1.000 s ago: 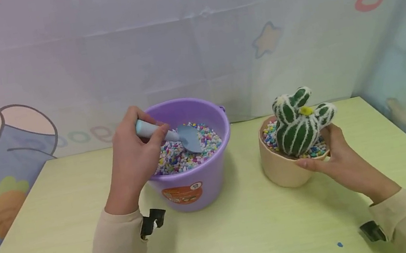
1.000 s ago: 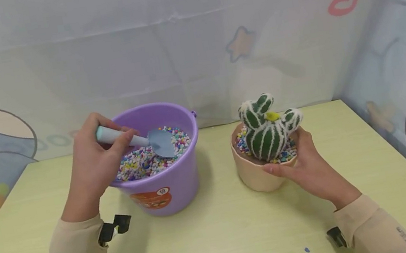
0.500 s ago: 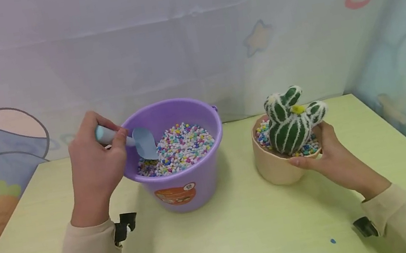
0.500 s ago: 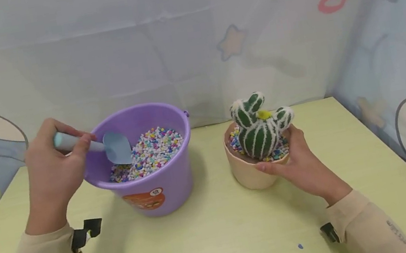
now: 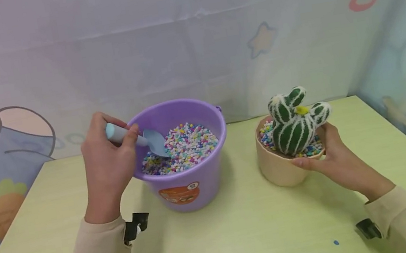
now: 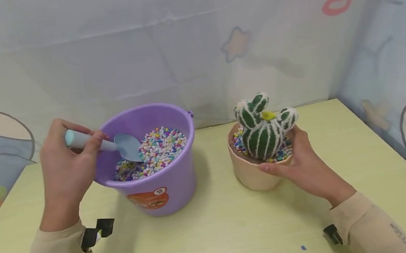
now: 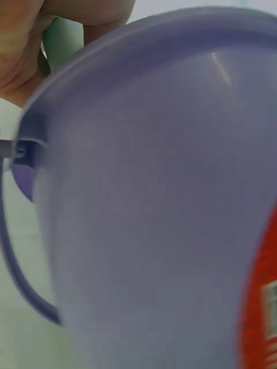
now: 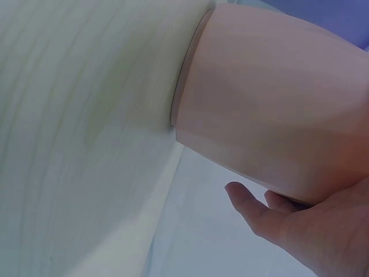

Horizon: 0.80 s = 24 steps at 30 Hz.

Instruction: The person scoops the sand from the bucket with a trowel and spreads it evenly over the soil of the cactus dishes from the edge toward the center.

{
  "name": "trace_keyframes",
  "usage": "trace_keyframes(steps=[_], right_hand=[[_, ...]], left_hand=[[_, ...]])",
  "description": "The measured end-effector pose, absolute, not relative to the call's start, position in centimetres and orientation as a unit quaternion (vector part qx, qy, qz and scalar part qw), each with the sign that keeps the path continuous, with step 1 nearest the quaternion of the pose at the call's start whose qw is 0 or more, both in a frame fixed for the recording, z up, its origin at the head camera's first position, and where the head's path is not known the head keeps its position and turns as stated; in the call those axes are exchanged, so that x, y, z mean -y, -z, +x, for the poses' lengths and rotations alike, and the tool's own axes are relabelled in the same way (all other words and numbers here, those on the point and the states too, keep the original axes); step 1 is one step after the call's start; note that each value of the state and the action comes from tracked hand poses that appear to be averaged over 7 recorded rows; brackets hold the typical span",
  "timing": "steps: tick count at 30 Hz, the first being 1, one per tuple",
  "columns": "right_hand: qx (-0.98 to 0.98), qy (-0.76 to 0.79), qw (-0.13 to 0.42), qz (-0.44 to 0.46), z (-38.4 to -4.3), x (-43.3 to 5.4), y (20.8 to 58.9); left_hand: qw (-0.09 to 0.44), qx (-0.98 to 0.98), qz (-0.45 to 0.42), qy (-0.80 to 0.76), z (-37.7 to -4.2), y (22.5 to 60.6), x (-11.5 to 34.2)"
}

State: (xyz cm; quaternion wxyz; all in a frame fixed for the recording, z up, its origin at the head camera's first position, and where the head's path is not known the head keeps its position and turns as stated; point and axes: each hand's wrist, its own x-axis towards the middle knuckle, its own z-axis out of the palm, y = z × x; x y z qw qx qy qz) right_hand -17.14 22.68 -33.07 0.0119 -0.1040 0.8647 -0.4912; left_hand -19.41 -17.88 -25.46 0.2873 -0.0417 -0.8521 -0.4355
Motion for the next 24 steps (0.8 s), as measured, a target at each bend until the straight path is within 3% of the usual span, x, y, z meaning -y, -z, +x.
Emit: trace_keyframes(steps=[5,12,20,24], right_hand=[[-0.868,0.486,0.014,-0.098,-17.2,-22.8,33.0],[-0.871,0.483,0.017,-0.093,-17.0,-23.0,33.1],[-0.869,0.485,0.013,-0.096,-17.0,-22.9,33.2],[-0.871,0.482,0.015,-0.094,-17.1,-22.9,33.2]], left_hand=[[0.274,0.828,-0.037,0.487,-19.5,25.5,17.9],[0.191,0.745,-0.06,0.636,-19.9,25.7,17.2],[0.138,0.819,-0.24,0.503,-20.3,25.1,15.9],[0.112,0.816,-0.264,0.502,-20.4,25.2,16.0]])
